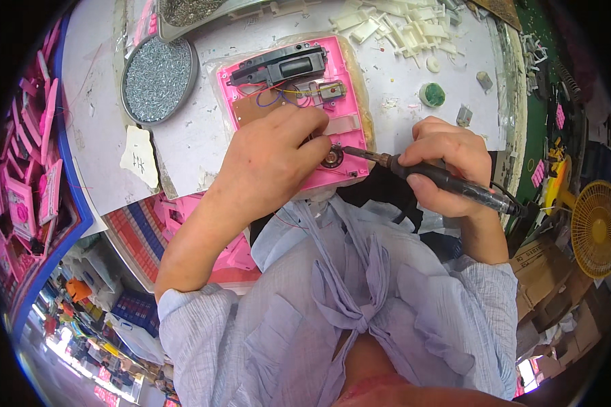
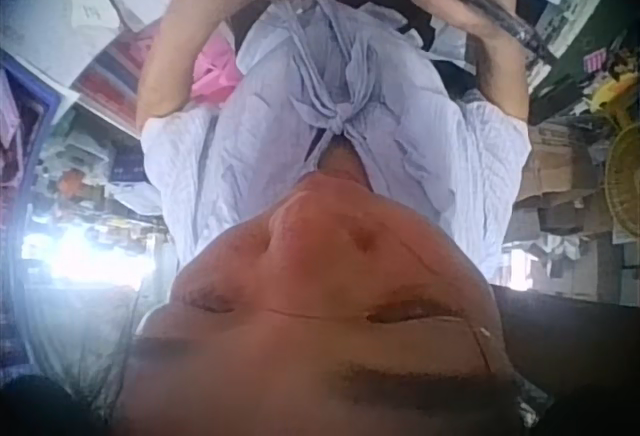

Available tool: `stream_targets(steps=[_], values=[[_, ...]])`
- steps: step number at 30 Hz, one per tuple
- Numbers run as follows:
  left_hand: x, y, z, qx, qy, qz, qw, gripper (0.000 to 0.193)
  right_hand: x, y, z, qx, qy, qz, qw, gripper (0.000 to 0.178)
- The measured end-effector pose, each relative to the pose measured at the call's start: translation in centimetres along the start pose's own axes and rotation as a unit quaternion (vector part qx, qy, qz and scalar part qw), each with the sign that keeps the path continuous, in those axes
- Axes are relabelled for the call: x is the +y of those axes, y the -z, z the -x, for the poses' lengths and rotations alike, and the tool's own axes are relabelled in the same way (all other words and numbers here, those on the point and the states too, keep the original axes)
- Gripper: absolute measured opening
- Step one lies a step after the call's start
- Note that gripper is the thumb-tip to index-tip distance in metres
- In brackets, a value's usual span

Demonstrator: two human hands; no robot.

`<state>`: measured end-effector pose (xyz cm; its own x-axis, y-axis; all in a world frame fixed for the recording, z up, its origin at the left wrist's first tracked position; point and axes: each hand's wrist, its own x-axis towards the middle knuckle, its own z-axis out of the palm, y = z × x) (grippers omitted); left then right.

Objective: The recorder is assembling and soldering components inside a pink plastic toy casing.

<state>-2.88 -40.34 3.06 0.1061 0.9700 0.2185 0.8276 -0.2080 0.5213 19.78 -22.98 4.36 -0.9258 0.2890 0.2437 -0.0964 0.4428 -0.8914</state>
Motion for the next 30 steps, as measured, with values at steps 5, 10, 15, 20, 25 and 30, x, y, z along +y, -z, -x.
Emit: stream_targets(steps=[5,10,15,20,25,30], values=[[-0.1,0.0,-0.1,-0.001,-0.016,-0.007,1.000,0.021,-0.3,0.0,-0.5,-0.010,-0.003,0.014,1.000,0.023],[0.0,0.1,-0.2,-0.011,-0.024,-0.022,0.999,0.017,-0.8,0.2,-0.8,-0.024,-0.026,0.037,0.999,0.024],[0.0,0.2,-0.3,-0.011,-0.028,-0.031,0.999,0.018,-0.9,0.2,-0.7,-0.016,-0.043,0.026,0.999,0.024],[0.1,0.2,-0.3,-0.020,-0.027,-0.032,0.999,0.019,-0.7,0.6,-0.1,0.005,-0.025,0.005,1.000,0.025],[0.1,0.2,-0.3,-0.030,-0.029,-0.040,0.998,0.020,-0.9,1.4,0.9,0.031,-0.029,-0.001,0.999,0.023],[0.1,0.0,0.1,-0.002,-0.026,-0.030,0.999,0.025,-1.0,2.0,2.1,0.074,-0.039,-0.038,0.996,0.024]])
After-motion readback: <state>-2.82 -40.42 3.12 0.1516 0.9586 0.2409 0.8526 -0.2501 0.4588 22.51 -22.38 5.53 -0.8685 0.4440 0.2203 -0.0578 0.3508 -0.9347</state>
